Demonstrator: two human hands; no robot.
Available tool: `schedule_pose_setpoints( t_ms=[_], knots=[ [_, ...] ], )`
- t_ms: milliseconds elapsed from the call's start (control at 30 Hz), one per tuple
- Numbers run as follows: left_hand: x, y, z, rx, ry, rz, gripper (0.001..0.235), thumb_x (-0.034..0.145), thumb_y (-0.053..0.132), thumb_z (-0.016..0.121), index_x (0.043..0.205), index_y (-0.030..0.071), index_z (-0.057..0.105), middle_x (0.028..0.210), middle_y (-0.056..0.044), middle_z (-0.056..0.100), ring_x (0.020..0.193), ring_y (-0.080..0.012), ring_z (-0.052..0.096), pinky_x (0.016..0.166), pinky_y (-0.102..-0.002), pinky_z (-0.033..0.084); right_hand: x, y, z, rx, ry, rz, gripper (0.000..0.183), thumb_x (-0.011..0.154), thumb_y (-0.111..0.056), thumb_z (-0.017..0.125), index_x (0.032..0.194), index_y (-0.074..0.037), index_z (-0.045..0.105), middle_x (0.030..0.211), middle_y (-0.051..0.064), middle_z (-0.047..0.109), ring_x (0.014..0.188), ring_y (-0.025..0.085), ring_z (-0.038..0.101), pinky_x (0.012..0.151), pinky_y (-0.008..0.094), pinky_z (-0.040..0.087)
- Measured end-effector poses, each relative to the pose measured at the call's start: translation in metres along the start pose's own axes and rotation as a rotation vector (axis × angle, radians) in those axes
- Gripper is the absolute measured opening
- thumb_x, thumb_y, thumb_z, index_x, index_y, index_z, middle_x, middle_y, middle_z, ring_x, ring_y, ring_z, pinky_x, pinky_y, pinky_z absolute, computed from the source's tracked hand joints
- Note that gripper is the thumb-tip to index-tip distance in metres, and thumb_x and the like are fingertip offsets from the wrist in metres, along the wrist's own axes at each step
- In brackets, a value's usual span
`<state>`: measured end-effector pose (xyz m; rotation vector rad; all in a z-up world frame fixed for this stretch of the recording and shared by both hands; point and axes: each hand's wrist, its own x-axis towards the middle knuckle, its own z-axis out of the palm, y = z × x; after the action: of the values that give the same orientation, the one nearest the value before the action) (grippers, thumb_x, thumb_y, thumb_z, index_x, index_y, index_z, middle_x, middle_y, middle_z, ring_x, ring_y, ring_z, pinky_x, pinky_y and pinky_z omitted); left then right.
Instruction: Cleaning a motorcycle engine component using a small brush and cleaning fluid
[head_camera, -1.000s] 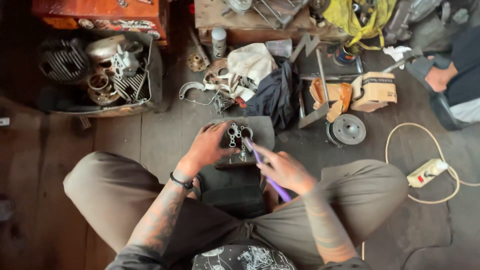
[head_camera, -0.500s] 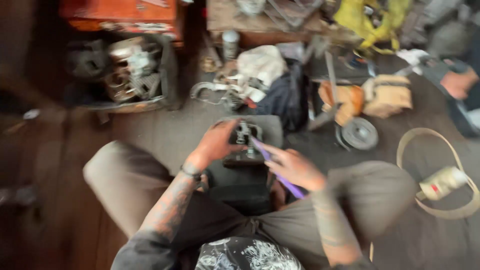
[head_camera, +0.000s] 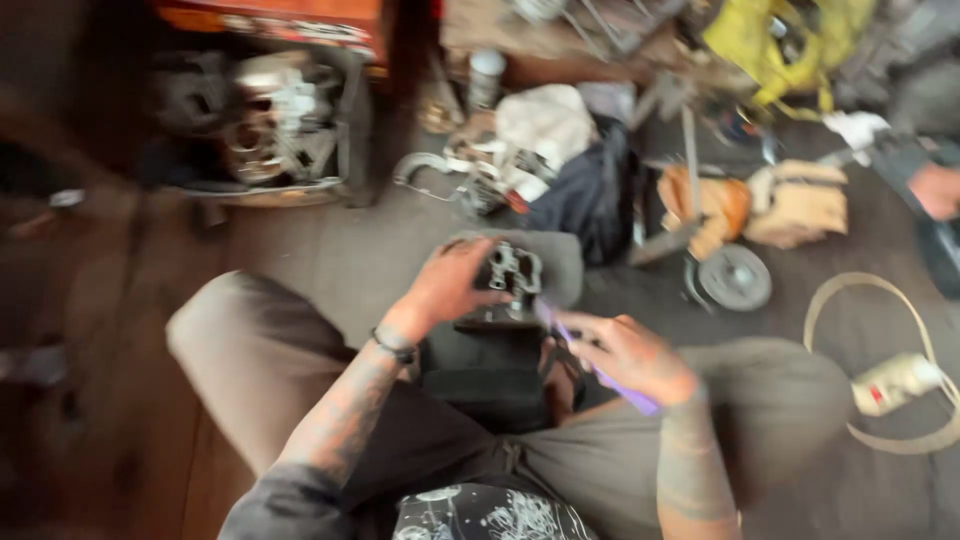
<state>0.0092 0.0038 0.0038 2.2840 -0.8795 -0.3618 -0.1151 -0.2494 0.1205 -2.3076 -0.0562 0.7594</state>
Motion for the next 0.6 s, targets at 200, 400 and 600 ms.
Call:
schedule_pose_setpoints(
  t_ms=[200, 400, 600],
  knots=[
    [0.001, 0.002, 0.007, 0.039, -0.022, -0.027, 0.096, 0.077, 0.055, 0.08, 0.154, 0.015, 0.039, 0.143, -0.013, 0.06, 0.141, -0.0299, 0.049, 0.119, -0.055, 0.032, 0.025, 0.008, 0.014, 0.013, 0.342, -0.11, 0.059, 0.095, -0.018, 0.061, 0.153, -0.02, 0.05, 0.076, 0.01, 0.079, 0.069, 0.03, 0.077, 0.065, 0.042, 0.061],
    [0.004, 0.004, 0.007, 0.049, -0.047, -0.057, 0.095, 0.078, 0.054, 0.081, 0.154, 0.017, 0.038, 0.146, -0.011, 0.058, 0.143, -0.0278, 0.047, 0.121, -0.053, 0.03, 0.013, -0.01, -0.012, -0.057, 0.096, -0.074, 0.054, 0.095, -0.015, 0.058, 0.149, -0.019, 0.056, 0.095, 0.016, 0.081, 0.093, 0.04, 0.075, 0.081, 0.051, 0.059],
    [0.002, 0.001, 0.01, 0.042, 0.009, -0.024, 0.094, 0.078, 0.05, 0.081, 0.155, 0.018, 0.038, 0.148, -0.008, 0.057, 0.143, -0.0276, 0.048, 0.119, -0.055, 0.032, 0.029, 0.075, -0.004, 0.126, 0.295, -0.102, 0.042, 0.098, -0.009, 0.056, 0.14, -0.011, 0.062, 0.076, 0.009, 0.078, 0.063, 0.024, 0.075, 0.069, 0.038, 0.06]
  ],
)
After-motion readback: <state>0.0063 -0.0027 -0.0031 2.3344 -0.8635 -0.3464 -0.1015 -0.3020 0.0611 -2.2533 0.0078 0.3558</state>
